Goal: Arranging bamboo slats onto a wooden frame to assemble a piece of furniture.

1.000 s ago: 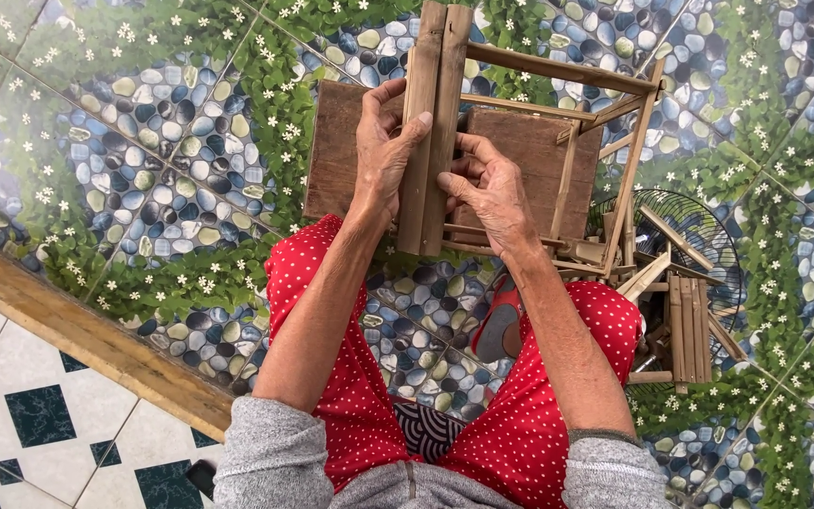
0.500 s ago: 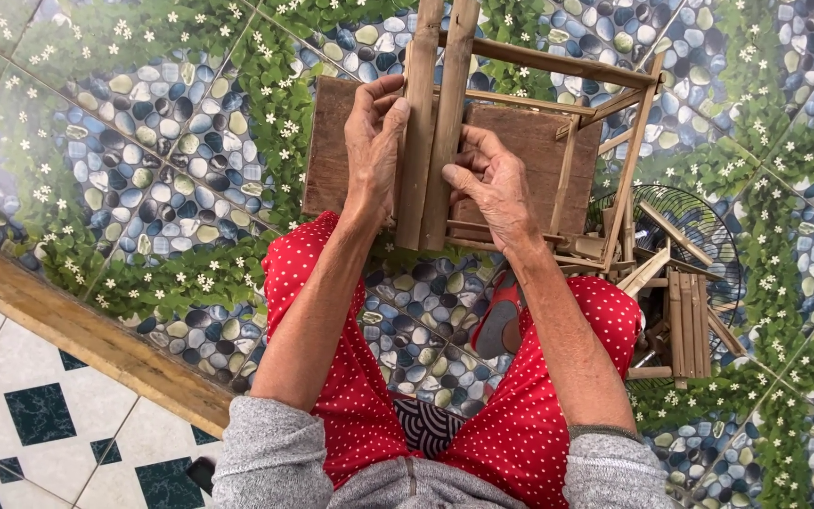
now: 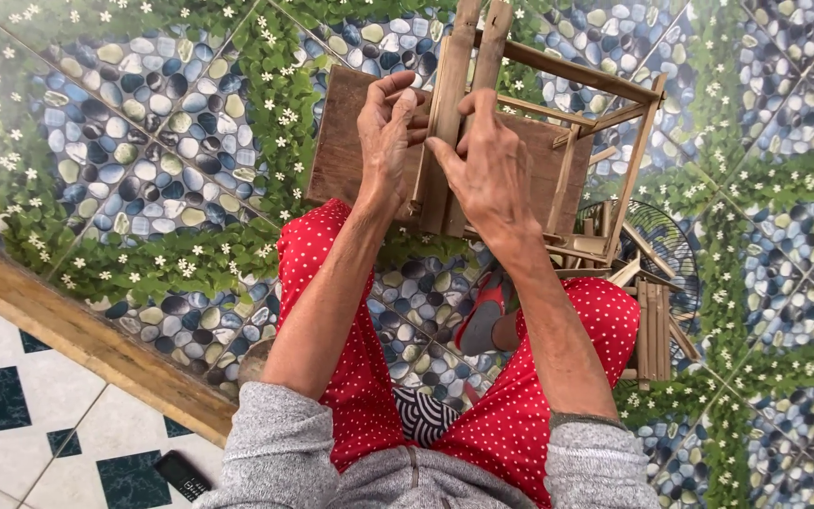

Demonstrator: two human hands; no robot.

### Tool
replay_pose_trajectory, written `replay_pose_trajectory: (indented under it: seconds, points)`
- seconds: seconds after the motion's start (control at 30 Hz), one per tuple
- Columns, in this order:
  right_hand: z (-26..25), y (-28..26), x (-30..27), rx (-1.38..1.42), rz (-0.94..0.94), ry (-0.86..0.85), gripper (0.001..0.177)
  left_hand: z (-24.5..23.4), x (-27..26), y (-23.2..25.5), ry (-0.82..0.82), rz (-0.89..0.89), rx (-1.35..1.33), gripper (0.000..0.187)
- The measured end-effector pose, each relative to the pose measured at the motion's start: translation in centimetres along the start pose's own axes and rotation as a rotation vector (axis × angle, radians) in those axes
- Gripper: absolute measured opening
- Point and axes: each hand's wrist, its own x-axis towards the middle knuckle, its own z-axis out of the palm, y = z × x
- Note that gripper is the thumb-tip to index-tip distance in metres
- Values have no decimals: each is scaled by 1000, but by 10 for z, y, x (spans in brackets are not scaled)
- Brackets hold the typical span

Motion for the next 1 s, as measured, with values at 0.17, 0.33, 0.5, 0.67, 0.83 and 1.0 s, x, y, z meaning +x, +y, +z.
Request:
replay_pose_trajectory:
  seconds: [0.17,0.33,0.5,0.67,0.83,1.0]
  points:
    - [8,-13,10,-158,30,-10,65,-4,3,-10,-18,42,-154,26]
    - [18,-8,15,-217,100,-51,54,-7,-5,2,15,-11,-81,27]
    - [-2,4,12,181,66,-86,37,-7,-5,8,41,-53,-96,28]
    - [-40,20,-9,223,88,51,35,-5,-8,10,20,-8,17,28]
    - [-38,49,-30,242,143,103,40,-1,-10,5,-37,-8,94,27]
    - [-22,62,-40,229,264,113,53,0,-7,-5,-48,-58,121,30]
